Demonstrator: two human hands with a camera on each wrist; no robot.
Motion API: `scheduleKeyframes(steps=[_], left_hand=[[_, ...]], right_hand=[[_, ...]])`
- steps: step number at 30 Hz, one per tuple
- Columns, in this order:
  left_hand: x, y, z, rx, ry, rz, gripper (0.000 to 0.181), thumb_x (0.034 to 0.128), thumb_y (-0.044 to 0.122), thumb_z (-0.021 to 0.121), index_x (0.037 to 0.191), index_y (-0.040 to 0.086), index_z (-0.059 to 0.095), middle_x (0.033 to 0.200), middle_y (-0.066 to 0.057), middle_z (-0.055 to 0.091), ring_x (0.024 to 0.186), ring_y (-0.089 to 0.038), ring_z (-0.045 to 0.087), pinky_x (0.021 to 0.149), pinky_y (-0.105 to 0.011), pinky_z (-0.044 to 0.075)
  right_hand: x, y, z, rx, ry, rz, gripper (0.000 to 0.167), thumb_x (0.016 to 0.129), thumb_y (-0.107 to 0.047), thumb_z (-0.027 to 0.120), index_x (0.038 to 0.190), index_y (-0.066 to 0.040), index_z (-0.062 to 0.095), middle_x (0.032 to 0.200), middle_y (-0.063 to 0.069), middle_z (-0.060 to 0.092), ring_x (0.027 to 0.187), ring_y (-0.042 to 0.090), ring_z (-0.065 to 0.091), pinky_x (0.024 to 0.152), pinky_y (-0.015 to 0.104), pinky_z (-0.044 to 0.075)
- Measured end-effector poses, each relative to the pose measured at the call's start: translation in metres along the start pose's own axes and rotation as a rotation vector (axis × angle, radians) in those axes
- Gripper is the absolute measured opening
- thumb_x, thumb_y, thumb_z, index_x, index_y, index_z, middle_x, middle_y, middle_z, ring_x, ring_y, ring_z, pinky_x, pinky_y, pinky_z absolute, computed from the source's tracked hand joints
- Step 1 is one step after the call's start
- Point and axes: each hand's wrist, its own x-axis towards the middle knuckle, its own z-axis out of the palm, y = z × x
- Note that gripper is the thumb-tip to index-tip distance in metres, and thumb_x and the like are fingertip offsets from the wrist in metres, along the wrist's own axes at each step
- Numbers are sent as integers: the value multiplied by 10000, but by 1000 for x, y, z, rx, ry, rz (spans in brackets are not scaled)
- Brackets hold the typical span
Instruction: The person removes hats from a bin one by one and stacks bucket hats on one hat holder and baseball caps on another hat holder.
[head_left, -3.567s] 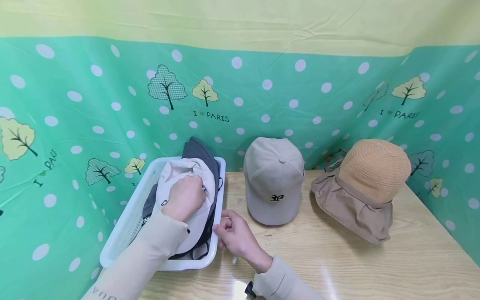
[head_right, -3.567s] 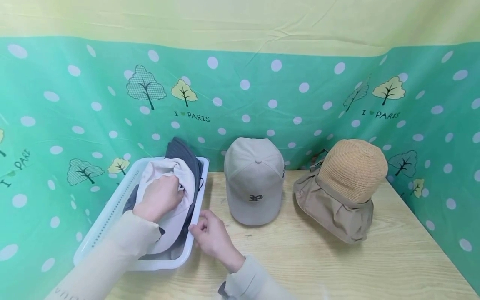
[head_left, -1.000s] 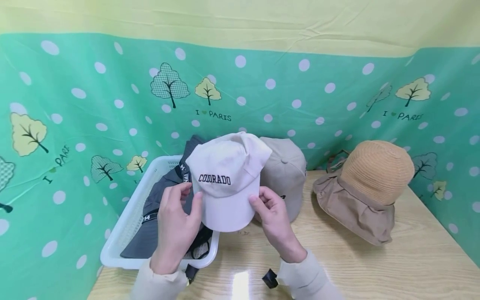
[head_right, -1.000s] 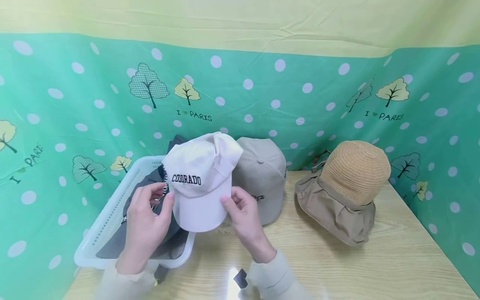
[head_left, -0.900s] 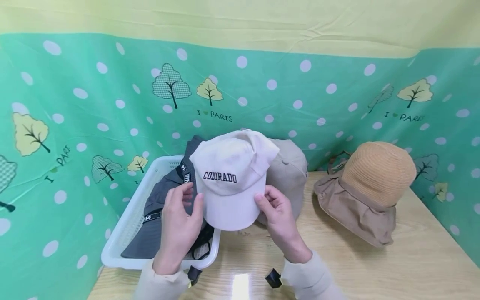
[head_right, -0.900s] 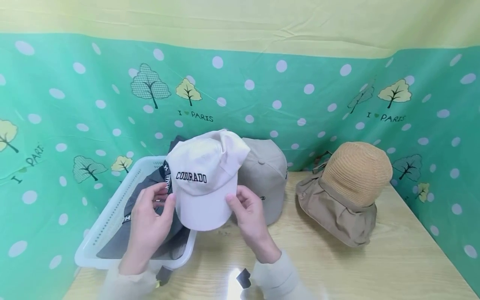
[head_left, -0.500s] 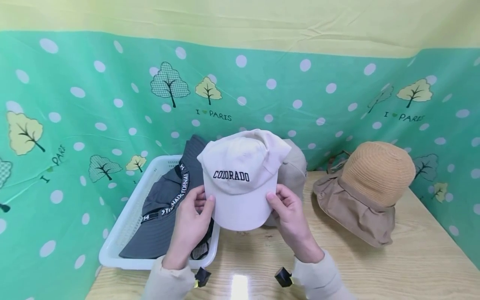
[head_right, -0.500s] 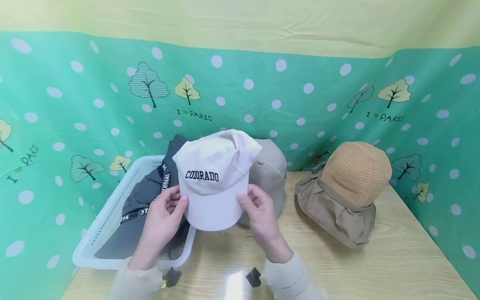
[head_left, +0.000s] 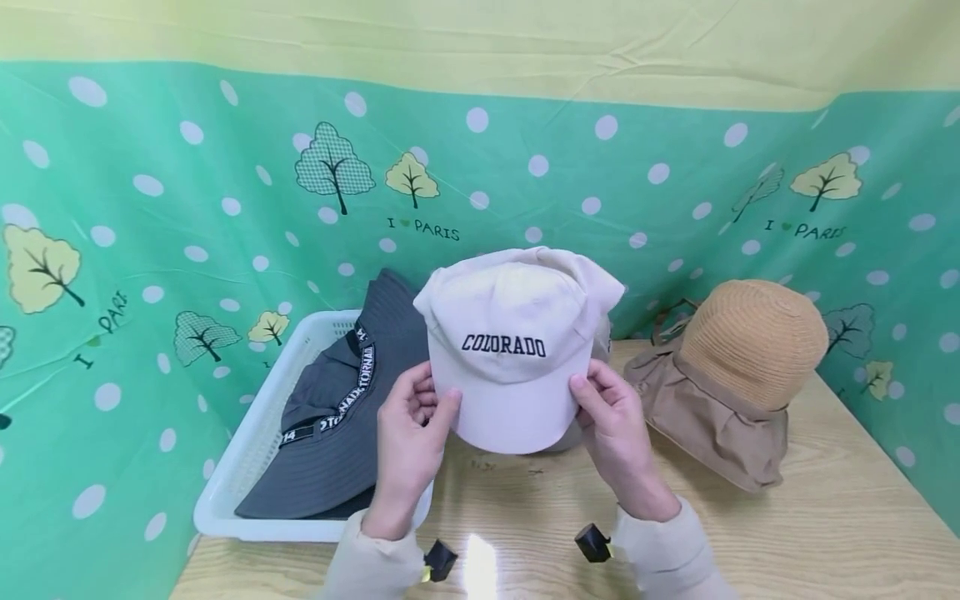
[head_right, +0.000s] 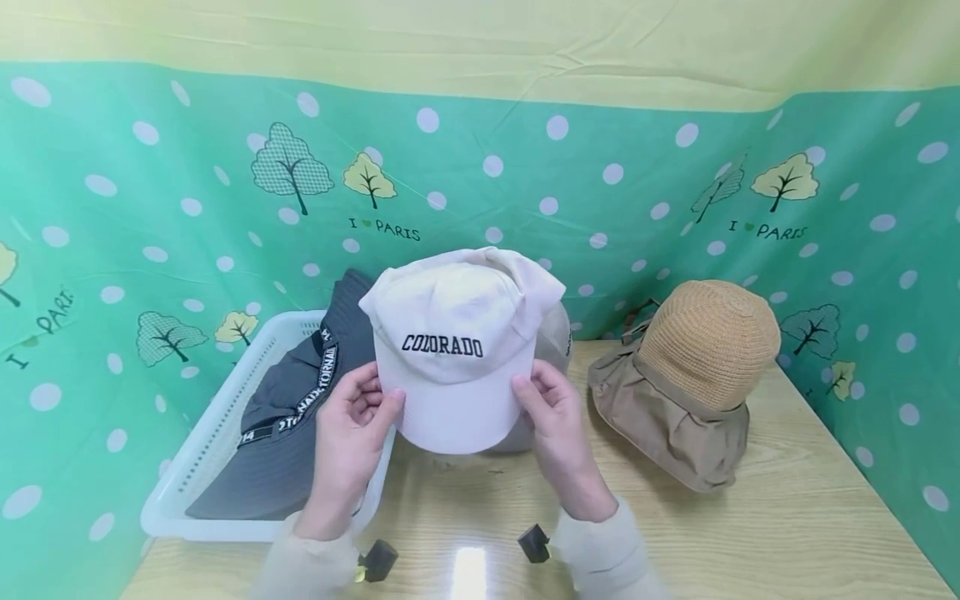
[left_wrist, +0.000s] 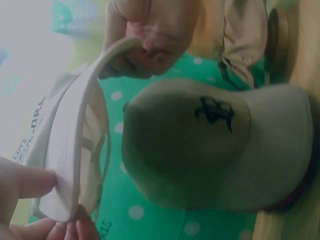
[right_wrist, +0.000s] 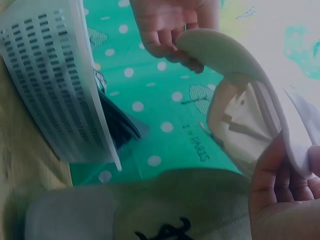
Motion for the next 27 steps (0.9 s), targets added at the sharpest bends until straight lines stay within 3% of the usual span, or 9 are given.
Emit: scheduleKeyframes(steps=[9, 12, 19, 27], left_hand=[[-4, 5, 26, -147, 70, 22, 393, 824, -57, 691, 1209, -49, 610, 984, -177, 595, 809, -184, 589, 693, -210, 524], [-5, 3, 32, -187, 73, 9, 382, 828, -51, 689, 1204, -38, 620, 981, -177, 594, 806, -187, 591, 694, -219, 527], [-8, -6, 47, -269, 70, 8, 388, 832, -44, 689, 1213, -24, 619, 972, -194, 610, 798, -197, 591, 695, -229, 526], [-6, -14, 64, -291, 64, -3, 397, 851, -3, 689, 1241, 16, 616, 998, -176, 576, 815, -202, 576, 709, -230, 518]], right_hand=[[0, -12, -16, -49, 61, -22, 205, 969, 41, 473, 1094, -8, 629, 835, 16, 632, 771, 92, 592, 674, 210, 501], [1, -13, -21, -62, 65, -20, 199, 974, 38, 465, 1103, 12, 614, 816, 11, 611, 757, 92, 569, 665, 209, 490], [2, -14, -31, -111, 103, -12, 214, 981, 21, 460, 1132, -7, 609, 943, 32, 666, 841, 110, 606, 735, 231, 510], [4, -13, -41, -168, 185, 33, 191, 992, -50, 480, 1139, -33, 600, 906, 23, 621, 821, 107, 603, 731, 227, 511]])
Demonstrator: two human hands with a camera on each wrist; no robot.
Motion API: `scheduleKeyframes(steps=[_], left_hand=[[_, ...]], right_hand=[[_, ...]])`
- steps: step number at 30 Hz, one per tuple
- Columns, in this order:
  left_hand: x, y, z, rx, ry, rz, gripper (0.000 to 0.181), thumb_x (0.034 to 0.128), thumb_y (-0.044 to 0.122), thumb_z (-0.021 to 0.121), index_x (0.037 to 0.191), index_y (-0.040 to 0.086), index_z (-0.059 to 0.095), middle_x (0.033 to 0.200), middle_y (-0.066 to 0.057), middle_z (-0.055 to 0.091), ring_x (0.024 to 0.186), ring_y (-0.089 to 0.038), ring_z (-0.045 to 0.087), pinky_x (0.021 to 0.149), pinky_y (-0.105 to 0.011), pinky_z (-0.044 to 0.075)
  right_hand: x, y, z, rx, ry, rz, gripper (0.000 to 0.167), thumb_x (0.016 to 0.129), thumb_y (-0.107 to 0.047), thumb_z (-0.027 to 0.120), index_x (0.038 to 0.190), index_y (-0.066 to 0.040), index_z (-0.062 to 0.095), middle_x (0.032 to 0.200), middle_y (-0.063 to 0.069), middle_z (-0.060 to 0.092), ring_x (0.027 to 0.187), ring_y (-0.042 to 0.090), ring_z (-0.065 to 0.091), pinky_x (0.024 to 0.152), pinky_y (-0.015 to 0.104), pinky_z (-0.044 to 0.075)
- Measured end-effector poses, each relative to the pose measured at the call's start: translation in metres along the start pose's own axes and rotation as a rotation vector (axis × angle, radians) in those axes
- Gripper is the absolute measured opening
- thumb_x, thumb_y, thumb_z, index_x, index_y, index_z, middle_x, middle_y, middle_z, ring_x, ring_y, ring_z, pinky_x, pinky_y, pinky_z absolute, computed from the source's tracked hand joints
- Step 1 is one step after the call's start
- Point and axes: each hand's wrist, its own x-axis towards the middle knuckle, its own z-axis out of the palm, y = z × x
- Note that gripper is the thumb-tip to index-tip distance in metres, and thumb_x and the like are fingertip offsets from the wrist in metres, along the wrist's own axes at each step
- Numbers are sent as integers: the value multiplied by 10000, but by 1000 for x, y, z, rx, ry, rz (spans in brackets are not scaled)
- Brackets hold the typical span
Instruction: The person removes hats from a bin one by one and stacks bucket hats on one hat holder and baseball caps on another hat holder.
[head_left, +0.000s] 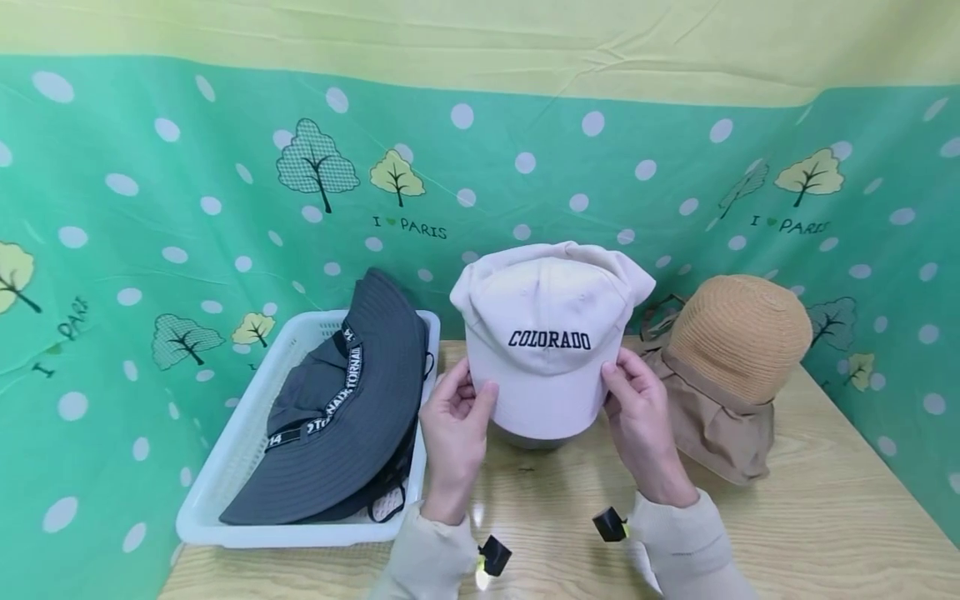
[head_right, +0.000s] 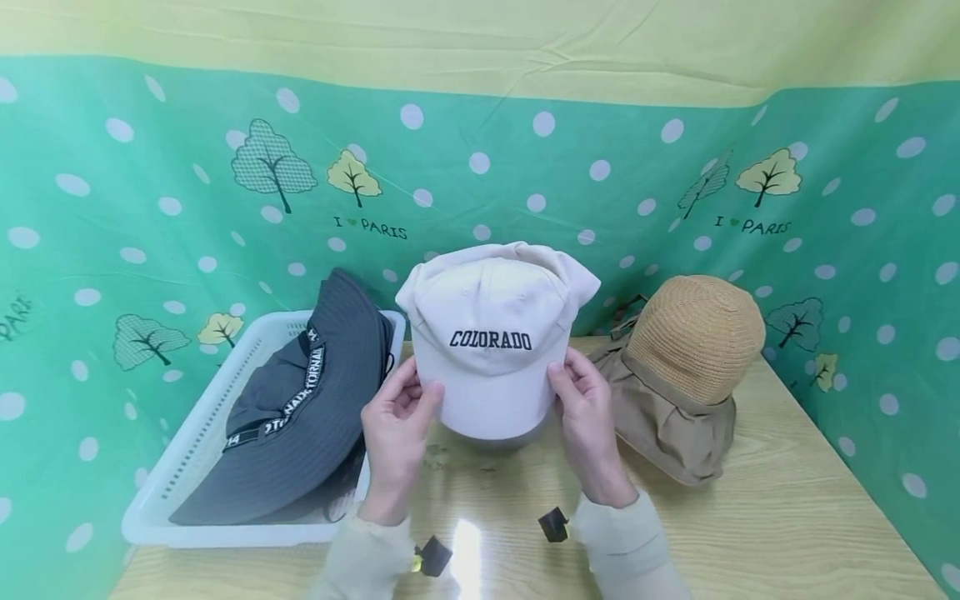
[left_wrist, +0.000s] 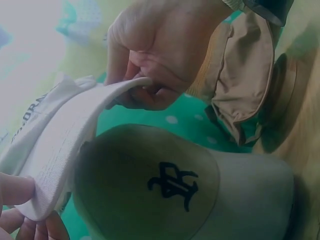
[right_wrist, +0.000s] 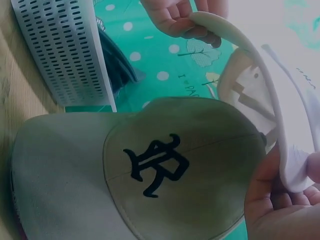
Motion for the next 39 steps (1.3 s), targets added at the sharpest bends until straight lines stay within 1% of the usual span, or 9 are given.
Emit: scheduleKeyframes(steps=[6, 10, 19, 22, 25, 27, 31, 34, 39], left_hand=[[2, -6, 5, 20, -5, -18, 395, 859, 33, 694, 1247, 48, 618, 996, -153, 594, 816, -217, 583, 704, -235, 522], [3, -10, 6, 41, -7, -46, 389, 859, 51, 700, 1241, 75, 627, 984, -136, 617, 810, -226, 592, 691, -240, 528], [5, -19, 6, 90, 14, -188, 315, 857, 71, 704, 1170, 82, 674, 905, -96, 644, 779, -195, 606, 655, -227, 523], [5, -22, 7, 98, 24, -207, 297, 855, 68, 704, 1151, 60, 678, 899, -106, 636, 769, -195, 605, 645, -221, 519], [6, -24, 7, 111, 32, -222, 282, 856, 77, 706, 1134, 40, 678, 896, -115, 629, 759, -192, 609, 630, -220, 519], [6, -25, 7, 123, 37, -236, 317, 859, 77, 703, 1171, 52, 651, 888, -113, 623, 747, -187, 605, 612, -219, 514], [6, -28, 6, 132, 31, -271, 485, 874, 54, 678, 1330, 130, 528, 873, -99, 597, 710, -165, 568, 561, -212, 479], [7, -24, 7, 131, 14, -279, 542, 879, 10, 653, 1383, 116, 484, 870, -110, 573, 689, -157, 531, 534, -192, 442], [5, -4, 11, 149, 1, -242, 490, 868, -49, 632, 1342, -3, 514, 853, -152, 555, 675, -165, 511, 530, -167, 426]], right_hand=[[2, 1, -3, -39, 66, 75, 197, 998, -93, 486, 1159, -46, 589, 944, 12, 618, 875, 113, 602, 771, 240, 507], [4, 3, -4, -87, 116, 130, 236, 1000, -116, 490, 1200, -19, 567, 968, 12, 599, 878, 118, 588, 763, 241, 506], [10, 8, -4, -188, 220, 247, 241, 1003, -85, 427, 1217, 8, 484, 1096, 61, 537, 975, 163, 537, 802, 261, 477], [11, 12, -5, -214, 252, 259, 233, 995, -78, 440, 1207, 15, 466, 1077, 67, 567, 972, 162, 555, 799, 266, 482], [12, 17, -7, -283, 282, 255, 261, 991, -95, 471, 1226, 18, 456, 1046, 76, 599, 948, 148, 584, 779, 260, 494], [13, 20, -9, -340, 287, 252, 287, 990, -106, 486, 1247, 14, 443, 1029, 90, 605, 919, 148, 602, 747, 262, 507], [15, 25, -11, -422, 280, 251, 333, 982, -109, 513, 1285, -12, 416, 983, 124, 603, 848, 156, 617, 684, 269, 515], [15, 27, -12, -450, 273, 242, 359, 977, -96, 518, 1312, -29, 406, 952, 125, 590, 817, 156, 604, 664, 270, 506], [15, 28, -15, -497, 255, 243, 413, 976, -91, 518, 1376, -79, 415, 826, 89, 552, 678, 137, 540, 573, 259, 452]])
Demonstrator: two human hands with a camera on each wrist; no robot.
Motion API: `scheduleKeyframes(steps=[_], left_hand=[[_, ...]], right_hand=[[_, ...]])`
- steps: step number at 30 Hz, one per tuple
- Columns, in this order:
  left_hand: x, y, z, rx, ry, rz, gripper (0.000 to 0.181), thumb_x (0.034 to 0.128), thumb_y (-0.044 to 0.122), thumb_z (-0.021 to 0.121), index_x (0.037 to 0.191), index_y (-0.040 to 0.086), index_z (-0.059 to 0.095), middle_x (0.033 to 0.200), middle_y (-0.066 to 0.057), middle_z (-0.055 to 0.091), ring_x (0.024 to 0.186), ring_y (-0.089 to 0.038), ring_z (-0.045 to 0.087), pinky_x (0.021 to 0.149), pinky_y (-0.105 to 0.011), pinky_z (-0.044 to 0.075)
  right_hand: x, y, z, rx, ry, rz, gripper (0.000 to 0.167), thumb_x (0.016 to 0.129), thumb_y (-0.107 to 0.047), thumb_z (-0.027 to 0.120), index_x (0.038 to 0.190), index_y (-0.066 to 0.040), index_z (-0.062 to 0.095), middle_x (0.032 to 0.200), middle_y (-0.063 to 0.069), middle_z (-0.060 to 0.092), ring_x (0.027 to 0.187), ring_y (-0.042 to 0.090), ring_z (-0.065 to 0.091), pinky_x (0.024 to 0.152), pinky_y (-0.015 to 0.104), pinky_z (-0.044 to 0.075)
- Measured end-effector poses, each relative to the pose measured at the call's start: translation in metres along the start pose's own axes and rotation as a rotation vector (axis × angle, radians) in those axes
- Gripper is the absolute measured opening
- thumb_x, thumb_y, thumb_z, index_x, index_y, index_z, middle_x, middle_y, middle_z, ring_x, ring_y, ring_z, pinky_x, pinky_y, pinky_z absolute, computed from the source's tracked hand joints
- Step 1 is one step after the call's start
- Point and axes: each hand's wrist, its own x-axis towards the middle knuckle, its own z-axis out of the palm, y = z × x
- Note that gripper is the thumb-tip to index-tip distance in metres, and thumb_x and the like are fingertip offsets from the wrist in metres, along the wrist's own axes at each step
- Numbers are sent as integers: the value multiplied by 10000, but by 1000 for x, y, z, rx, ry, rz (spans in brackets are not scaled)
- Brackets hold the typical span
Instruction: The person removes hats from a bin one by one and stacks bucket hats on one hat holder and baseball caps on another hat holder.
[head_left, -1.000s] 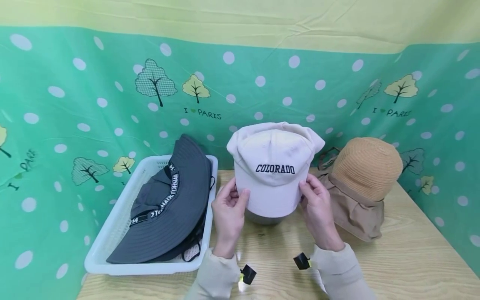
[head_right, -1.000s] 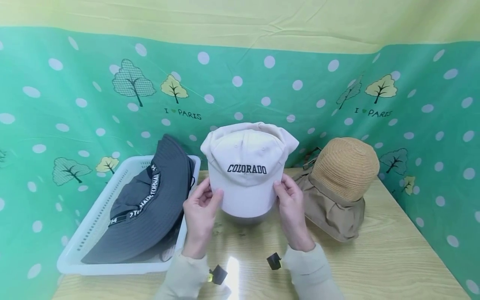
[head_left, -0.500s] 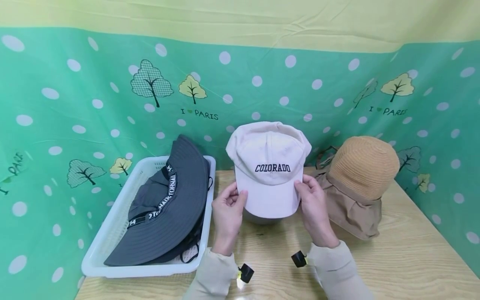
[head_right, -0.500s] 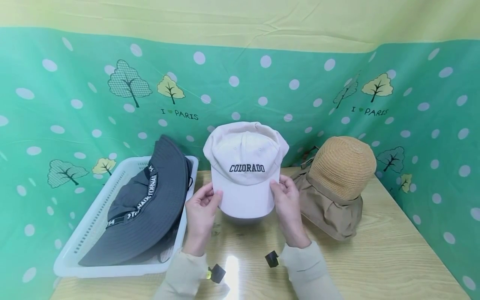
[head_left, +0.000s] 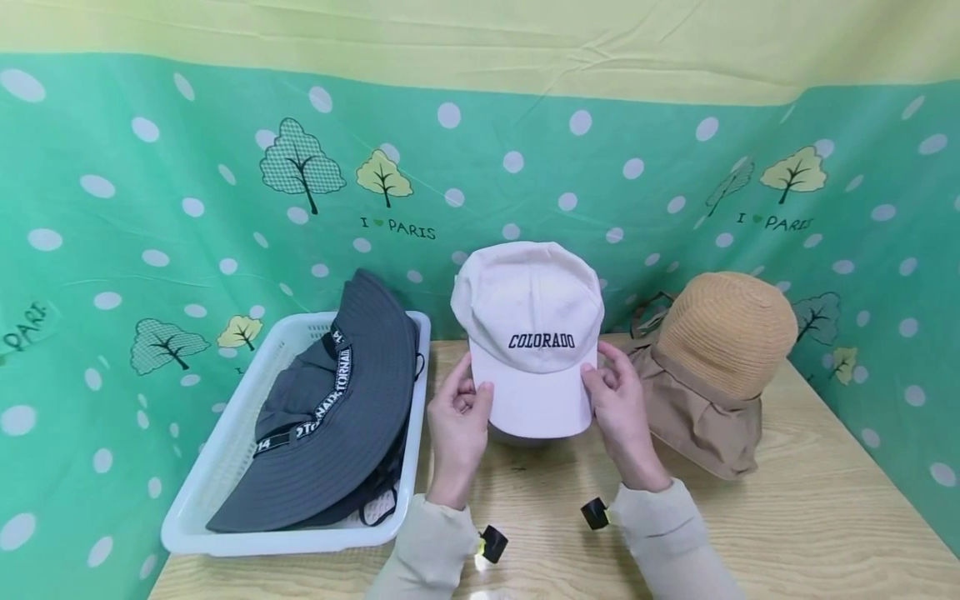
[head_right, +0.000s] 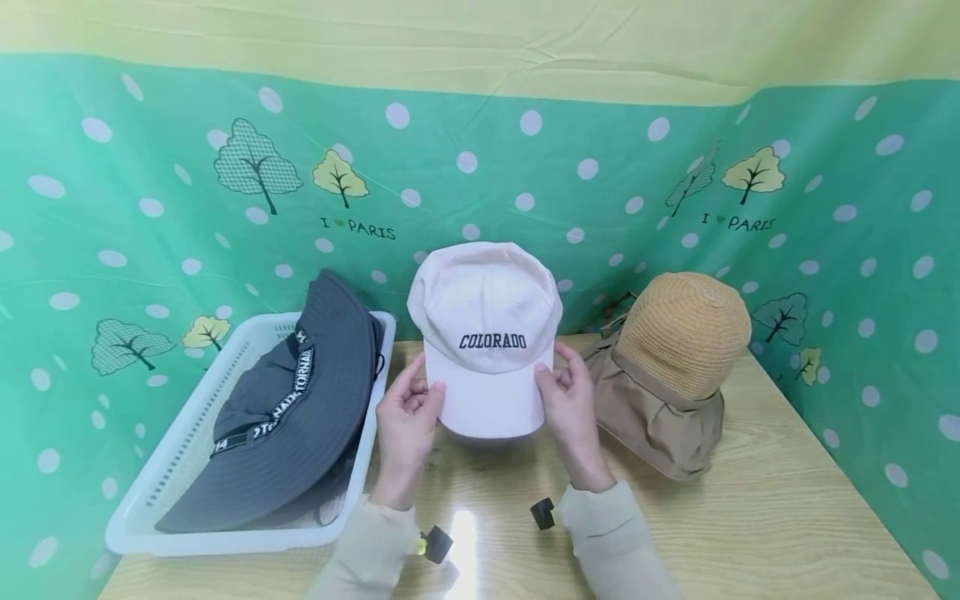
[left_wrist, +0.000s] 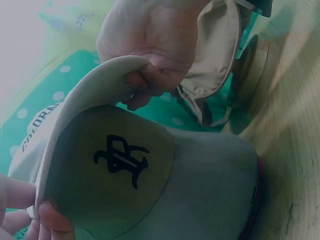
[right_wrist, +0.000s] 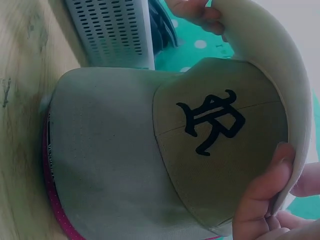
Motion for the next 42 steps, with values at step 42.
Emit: scheduleKeyframes(steps=[42], left_hand=[[6, -74, 0, 212, 14, 97, 590, 855, 49, 694, 1399, 107, 475, 857, -58, 568, 684, -160, 542, 565, -232, 485]], right_hand=[[1, 44, 8, -314, -7, -51, 445, 959, -106, 524, 1391, -61, 429, 852, 169, 545, 742, 201, 518, 587, 295, 454]])
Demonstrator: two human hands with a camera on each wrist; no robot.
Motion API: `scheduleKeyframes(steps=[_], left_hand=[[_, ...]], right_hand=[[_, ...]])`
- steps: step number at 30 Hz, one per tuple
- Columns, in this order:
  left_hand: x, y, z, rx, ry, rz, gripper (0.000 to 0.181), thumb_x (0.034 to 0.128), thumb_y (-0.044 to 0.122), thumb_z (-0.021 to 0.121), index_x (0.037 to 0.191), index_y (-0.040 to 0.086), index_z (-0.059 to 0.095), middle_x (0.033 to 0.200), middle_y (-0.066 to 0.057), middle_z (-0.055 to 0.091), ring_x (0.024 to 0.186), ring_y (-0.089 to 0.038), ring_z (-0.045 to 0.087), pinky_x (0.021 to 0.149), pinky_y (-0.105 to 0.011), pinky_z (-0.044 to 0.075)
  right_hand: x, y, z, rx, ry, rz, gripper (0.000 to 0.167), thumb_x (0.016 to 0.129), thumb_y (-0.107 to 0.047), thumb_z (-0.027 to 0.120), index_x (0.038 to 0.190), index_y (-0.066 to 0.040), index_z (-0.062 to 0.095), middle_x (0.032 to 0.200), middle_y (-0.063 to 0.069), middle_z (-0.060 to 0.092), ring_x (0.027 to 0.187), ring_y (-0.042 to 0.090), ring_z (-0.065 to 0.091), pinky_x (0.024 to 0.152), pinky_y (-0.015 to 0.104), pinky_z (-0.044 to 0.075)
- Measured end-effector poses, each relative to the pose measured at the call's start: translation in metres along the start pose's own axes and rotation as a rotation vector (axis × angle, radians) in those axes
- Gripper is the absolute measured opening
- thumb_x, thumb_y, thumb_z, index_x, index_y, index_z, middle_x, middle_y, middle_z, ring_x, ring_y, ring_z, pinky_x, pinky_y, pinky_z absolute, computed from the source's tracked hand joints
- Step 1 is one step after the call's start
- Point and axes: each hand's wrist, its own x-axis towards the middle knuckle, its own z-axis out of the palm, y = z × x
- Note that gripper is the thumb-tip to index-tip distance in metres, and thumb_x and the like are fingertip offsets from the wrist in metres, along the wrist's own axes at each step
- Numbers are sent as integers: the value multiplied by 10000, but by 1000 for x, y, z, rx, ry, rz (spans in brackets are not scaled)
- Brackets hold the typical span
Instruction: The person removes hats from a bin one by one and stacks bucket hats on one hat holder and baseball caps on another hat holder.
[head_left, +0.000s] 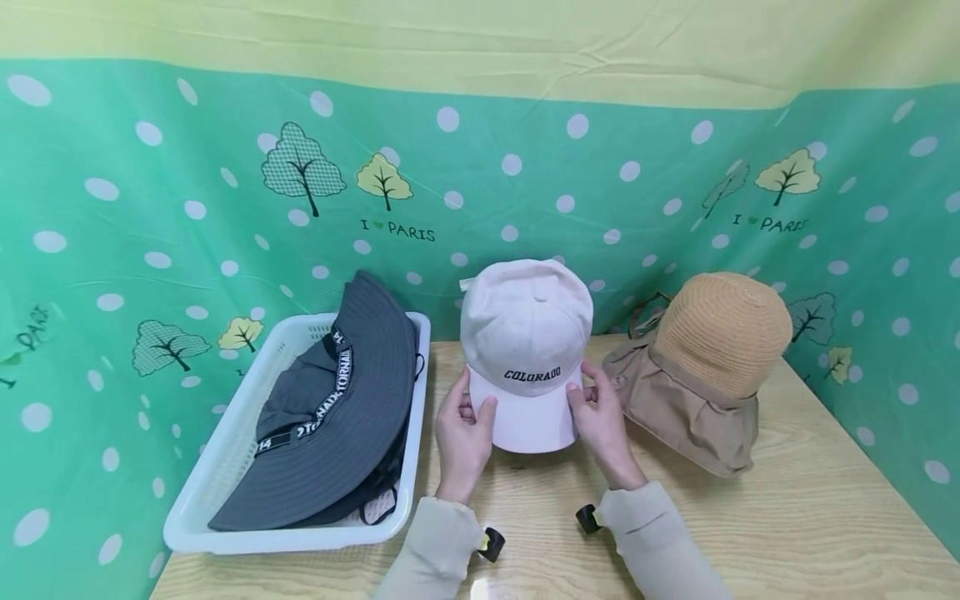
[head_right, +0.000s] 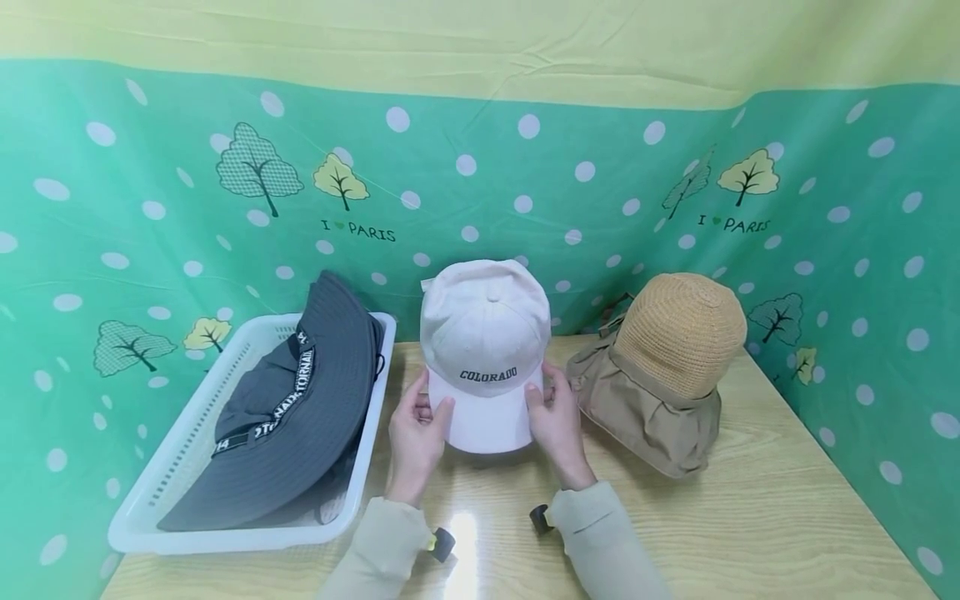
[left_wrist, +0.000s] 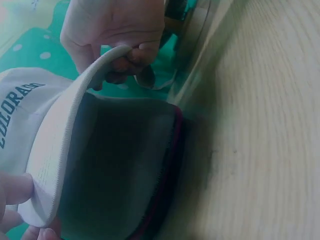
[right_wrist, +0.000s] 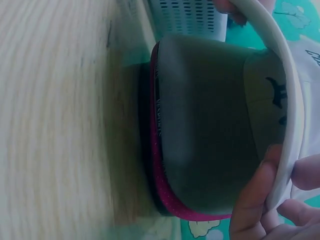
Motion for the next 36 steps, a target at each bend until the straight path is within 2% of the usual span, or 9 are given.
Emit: scheduleKeyframes(steps=[4, 8, 19, 22, 26, 31, 33, 36], left_hand=[[-1, -6, 3, 40, 6, -31, 584, 856, 79, 702, 1394, 145, 486, 862, -29, 567, 712, -142, 538, 588, -232, 484], [-1, -12, 5, 72, 9, -31, 569, 857, 89, 703, 1382, 169, 498, 859, -16, 565, 726, -130, 531, 598, -234, 476], [0, -33, 9, 182, 24, 22, 544, 850, 113, 719, 1344, 157, 494, 815, -18, 577, 683, -116, 525, 588, -246, 457], [1, -33, 8, 227, 11, 5, 550, 855, 130, 717, 1349, 163, 478, 814, -6, 585, 680, -107, 522, 596, -251, 447], [4, -26, 5, 257, -10, -36, 556, 850, 126, 718, 1346, 167, 471, 837, 2, 598, 706, -118, 538, 616, -275, 456], [9, -15, 2, 180, -15, -65, 464, 859, 85, 689, 1284, 144, 512, 896, -26, 594, 778, -142, 563, 676, -299, 494], [12, -12, 2, 133, 0, -50, 394, 864, 69, 675, 1231, 120, 540, 903, -40, 601, 787, -150, 574, 691, -301, 504], [17, -8, 3, 80, 44, -5, 305, 862, 49, 667, 1152, 84, 579, 885, -54, 623, 763, -155, 585, 674, -280, 506]], right_hand=[[2, 6, 0, -46, -12, 14, 458, 961, -142, 527, 1402, -80, 420, 887, 164, 556, 785, 225, 535, 623, 314, 471], [4, 11, 1, -92, -25, 22, 462, 967, -167, 523, 1410, -101, 412, 909, 162, 566, 813, 249, 550, 647, 328, 479], [7, 27, 5, -167, -53, 23, 483, 1000, -227, 472, 1455, -158, 324, 899, 126, 572, 793, 232, 558, 675, 339, 484], [8, 30, 6, -173, -52, 17, 484, 1002, -229, 469, 1457, -166, 315, 890, 128, 583, 784, 235, 568, 678, 349, 489], [9, 28, 5, -152, -57, 17, 487, 1002, -215, 469, 1458, -153, 312, 899, 135, 565, 790, 228, 555, 679, 338, 482], [10, 22, 1, -21, -65, 14, 439, 994, -167, 483, 1416, -97, 381, 936, 171, 536, 775, 232, 551, 655, 326, 485], [10, 19, 0, 22, -57, 7, 415, 997, -177, 486, 1392, -75, 412, 938, 178, 538, 754, 227, 554, 642, 318, 482], [9, 15, -1, 33, -22, -7, 396, 1000, -209, 490, 1358, -47, 443, 941, 170, 548, 764, 219, 561, 653, 312, 483]])
